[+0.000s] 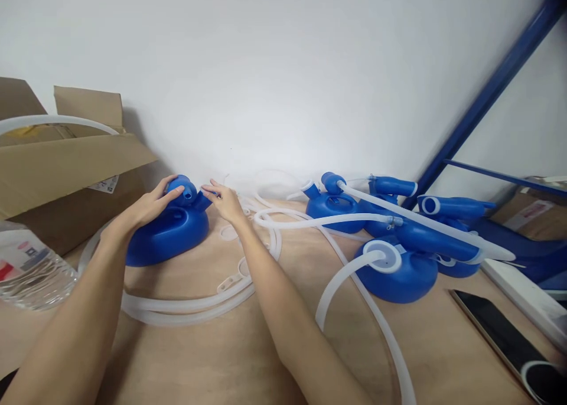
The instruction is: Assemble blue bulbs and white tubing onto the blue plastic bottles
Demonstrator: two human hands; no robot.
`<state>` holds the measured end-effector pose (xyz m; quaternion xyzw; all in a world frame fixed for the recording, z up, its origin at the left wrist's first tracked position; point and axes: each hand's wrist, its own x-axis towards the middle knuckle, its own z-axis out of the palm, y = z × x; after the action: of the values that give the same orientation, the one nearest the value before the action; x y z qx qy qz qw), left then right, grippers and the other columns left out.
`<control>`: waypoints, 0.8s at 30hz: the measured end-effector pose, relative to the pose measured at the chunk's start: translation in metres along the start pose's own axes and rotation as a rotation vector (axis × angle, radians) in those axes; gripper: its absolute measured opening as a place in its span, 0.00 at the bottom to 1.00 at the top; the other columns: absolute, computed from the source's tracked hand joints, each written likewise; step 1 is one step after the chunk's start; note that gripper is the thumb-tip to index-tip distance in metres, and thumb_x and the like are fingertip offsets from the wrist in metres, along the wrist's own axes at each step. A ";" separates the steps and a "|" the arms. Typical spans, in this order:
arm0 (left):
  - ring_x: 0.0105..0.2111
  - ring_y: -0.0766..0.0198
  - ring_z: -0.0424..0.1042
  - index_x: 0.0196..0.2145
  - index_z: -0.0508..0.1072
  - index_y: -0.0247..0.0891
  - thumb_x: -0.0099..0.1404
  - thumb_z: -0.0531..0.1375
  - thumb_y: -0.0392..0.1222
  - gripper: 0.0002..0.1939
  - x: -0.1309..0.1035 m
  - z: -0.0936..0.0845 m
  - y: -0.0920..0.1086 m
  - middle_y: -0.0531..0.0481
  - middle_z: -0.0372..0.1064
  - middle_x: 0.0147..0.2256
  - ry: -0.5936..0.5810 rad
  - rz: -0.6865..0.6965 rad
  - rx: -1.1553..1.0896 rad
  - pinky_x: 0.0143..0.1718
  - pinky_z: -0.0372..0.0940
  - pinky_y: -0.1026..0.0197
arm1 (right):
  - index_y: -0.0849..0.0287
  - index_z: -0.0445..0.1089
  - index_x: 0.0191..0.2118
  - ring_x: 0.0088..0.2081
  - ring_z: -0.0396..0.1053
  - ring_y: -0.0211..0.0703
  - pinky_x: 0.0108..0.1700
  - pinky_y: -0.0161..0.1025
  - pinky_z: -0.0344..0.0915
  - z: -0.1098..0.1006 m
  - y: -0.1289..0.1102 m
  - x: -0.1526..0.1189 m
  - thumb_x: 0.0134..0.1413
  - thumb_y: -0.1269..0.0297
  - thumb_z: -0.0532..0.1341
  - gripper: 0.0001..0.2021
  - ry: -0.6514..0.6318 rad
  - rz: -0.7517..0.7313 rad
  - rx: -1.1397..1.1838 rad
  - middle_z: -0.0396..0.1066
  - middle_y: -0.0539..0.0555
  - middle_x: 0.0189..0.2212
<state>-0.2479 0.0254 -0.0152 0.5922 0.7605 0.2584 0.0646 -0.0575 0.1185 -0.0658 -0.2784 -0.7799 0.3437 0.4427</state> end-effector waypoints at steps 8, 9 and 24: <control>0.35 0.57 0.70 0.70 0.59 0.50 0.64 0.55 0.74 0.44 -0.005 -0.002 -0.006 0.46 0.71 0.46 -0.120 0.068 -0.306 0.25 0.65 0.64 | 0.57 0.68 0.64 0.63 0.69 0.43 0.65 0.40 0.63 -0.026 0.012 -0.003 0.70 0.60 0.60 0.20 -0.138 -0.007 0.038 0.73 0.58 0.60; 0.32 0.59 0.68 0.69 0.60 0.49 0.64 0.55 0.74 0.44 -0.006 -0.002 -0.006 0.48 0.70 0.41 -0.137 0.076 -0.329 0.24 0.64 0.65 | 0.57 0.65 0.66 0.63 0.69 0.43 0.66 0.41 0.63 -0.029 0.012 -0.005 0.71 0.60 0.59 0.22 -0.167 -0.012 0.038 0.71 0.58 0.61; 0.29 0.63 0.63 0.69 0.61 0.50 0.67 0.52 0.71 0.40 -0.008 0.001 -0.002 0.51 0.69 0.40 -0.127 0.099 -0.282 0.23 0.62 0.66 | 0.57 0.59 0.69 0.70 0.61 0.46 0.72 0.43 0.55 0.005 0.016 -0.042 0.66 0.56 0.64 0.30 0.017 -0.065 0.010 0.64 0.61 0.68</control>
<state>-0.2473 0.0172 -0.0186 0.6292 0.6809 0.3275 0.1823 -0.0406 0.0963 -0.1011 -0.2539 -0.7829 0.3307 0.4617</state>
